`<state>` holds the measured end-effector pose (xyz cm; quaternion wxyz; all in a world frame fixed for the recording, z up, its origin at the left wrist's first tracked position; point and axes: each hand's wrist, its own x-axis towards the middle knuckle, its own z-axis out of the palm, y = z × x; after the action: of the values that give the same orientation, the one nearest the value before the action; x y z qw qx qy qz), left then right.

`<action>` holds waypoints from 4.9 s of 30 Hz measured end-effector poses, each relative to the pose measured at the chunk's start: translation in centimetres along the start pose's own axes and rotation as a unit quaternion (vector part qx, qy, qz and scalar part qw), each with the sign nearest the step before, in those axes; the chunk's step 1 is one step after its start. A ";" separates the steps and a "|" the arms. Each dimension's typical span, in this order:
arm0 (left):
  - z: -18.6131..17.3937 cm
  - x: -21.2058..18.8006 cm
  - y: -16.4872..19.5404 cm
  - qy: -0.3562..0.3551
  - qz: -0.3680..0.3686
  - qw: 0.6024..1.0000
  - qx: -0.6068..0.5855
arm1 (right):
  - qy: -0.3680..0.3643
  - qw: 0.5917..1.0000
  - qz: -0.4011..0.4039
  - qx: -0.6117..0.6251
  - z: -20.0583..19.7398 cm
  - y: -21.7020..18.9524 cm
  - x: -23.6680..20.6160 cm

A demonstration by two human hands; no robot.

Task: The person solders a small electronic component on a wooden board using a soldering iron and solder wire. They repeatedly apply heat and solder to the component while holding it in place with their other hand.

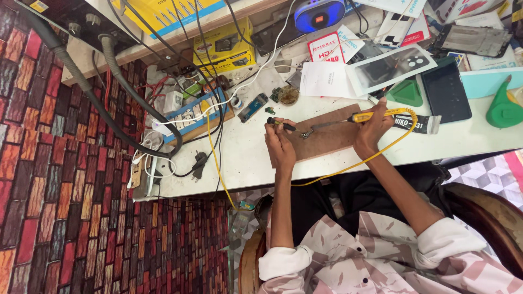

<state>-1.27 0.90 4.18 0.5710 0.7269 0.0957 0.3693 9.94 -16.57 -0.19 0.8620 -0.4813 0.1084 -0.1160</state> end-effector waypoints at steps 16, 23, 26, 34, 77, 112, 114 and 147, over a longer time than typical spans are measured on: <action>0.9 -0.3 -2.6 -0.032 -0.005 0.999 -0.016 | -0.041 0.998 -0.026 -0.030 0.2 0.0 -0.2; 1.0 -0.2 -2.1 -0.032 -0.005 0.999 -0.003 | -0.051 0.995 -0.067 -0.050 -0.3 0.8 -0.1; 0.9 -0.1 -1.6 -0.048 0.027 0.998 -0.009 | -0.059 0.995 -0.077 -0.027 0.5 0.9 0.0; 1.0 -0.8 -1.6 -0.051 0.058 0.990 0.117 | -0.101 0.975 -0.147 -0.135 -0.7 0.9 -0.3; 1.2 -0.8 -5.0 0.008 0.046 0.980 0.195 | -0.469 0.667 -0.259 -0.517 8.8 -14.0 -5.8; 0.4 -0.5 -5.3 0.036 0.046 0.971 0.233 | -0.335 0.701 -0.173 -0.605 7.2 -9.5 -7.0; 0.6 -0.4 -5.2 0.058 0.045 0.967 0.243 | -0.255 0.777 -0.205 -0.538 6.2 -7.5 -6.1; 0.7 -0.6 -1.7 0.013 0.086 0.976 0.201 | -0.227 0.942 0.019 -0.247 5.4 -0.3 -0.8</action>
<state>-0.74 0.61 2.39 0.3779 0.8275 0.1126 0.3998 10.78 -12.11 2.92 0.7195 -0.6909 -0.0563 0.0432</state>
